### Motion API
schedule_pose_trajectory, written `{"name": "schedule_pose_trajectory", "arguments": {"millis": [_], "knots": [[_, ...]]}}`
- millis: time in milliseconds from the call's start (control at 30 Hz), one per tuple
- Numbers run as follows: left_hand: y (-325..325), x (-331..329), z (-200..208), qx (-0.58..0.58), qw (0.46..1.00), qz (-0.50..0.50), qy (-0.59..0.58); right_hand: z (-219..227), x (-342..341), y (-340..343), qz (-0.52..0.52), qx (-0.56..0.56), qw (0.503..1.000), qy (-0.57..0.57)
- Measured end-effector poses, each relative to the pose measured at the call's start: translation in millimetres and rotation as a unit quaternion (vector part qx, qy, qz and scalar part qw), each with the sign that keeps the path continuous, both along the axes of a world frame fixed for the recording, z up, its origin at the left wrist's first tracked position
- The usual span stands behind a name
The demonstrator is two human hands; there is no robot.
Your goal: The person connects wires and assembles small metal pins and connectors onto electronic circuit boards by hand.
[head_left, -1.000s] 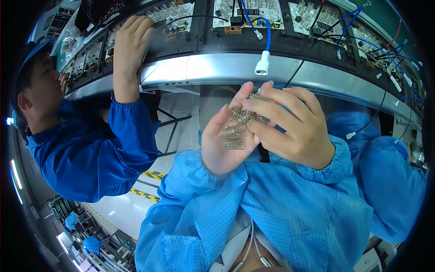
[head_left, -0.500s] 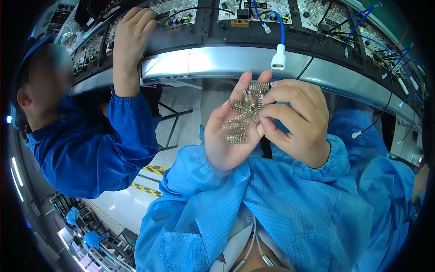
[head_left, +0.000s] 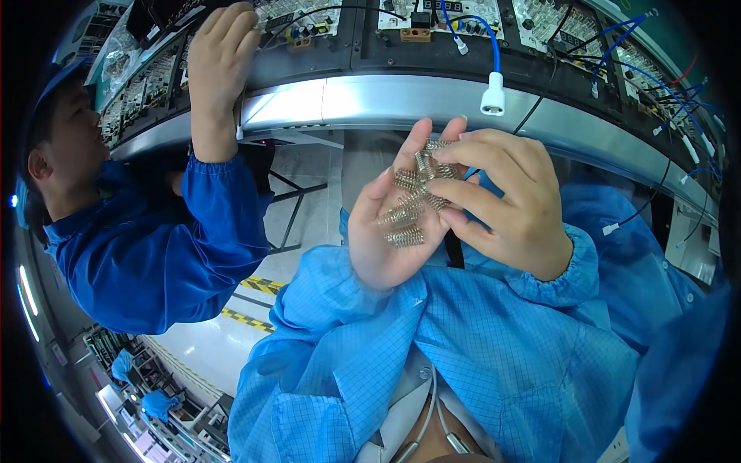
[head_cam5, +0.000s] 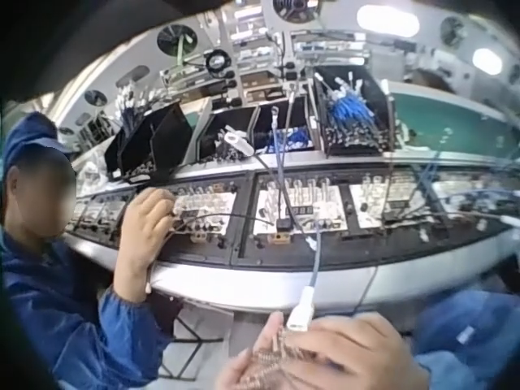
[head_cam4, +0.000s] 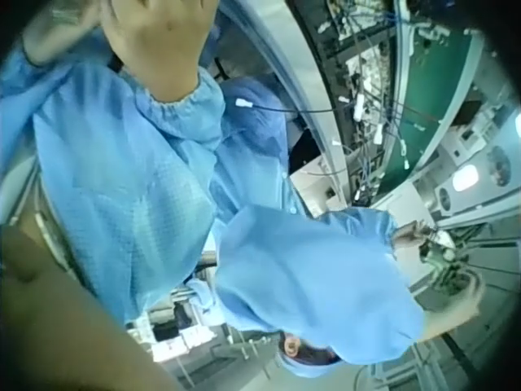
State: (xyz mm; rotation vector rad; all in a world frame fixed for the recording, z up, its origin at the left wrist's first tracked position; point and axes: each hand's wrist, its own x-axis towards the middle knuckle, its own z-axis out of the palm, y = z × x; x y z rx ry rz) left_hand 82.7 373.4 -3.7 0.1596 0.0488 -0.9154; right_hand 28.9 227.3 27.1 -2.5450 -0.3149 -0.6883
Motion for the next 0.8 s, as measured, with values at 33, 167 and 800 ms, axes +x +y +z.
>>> {"name": "schedule_pose_trajectory", "arguments": {"millis": [33, 167, 800], "knots": [[0.2, -0.7, 0.0, 0.019, 1.0, -0.006, -0.006, 1.1, -0.1, 1.5, -0.006, -0.001, 1.0, 0.017], [4.1, -2.5, -1.3, 0.008, 1.0, -0.01, 0.01, 4.5, -1.4, 3.7, -0.008, -0.01, 0.999, 0.039], [6.2, -5.3, 0.2, -0.051, 0.997, -0.026, 0.053, 3.6, -3.5, 8.3, -0.032, 0.015, 0.999, 0.026]]}}
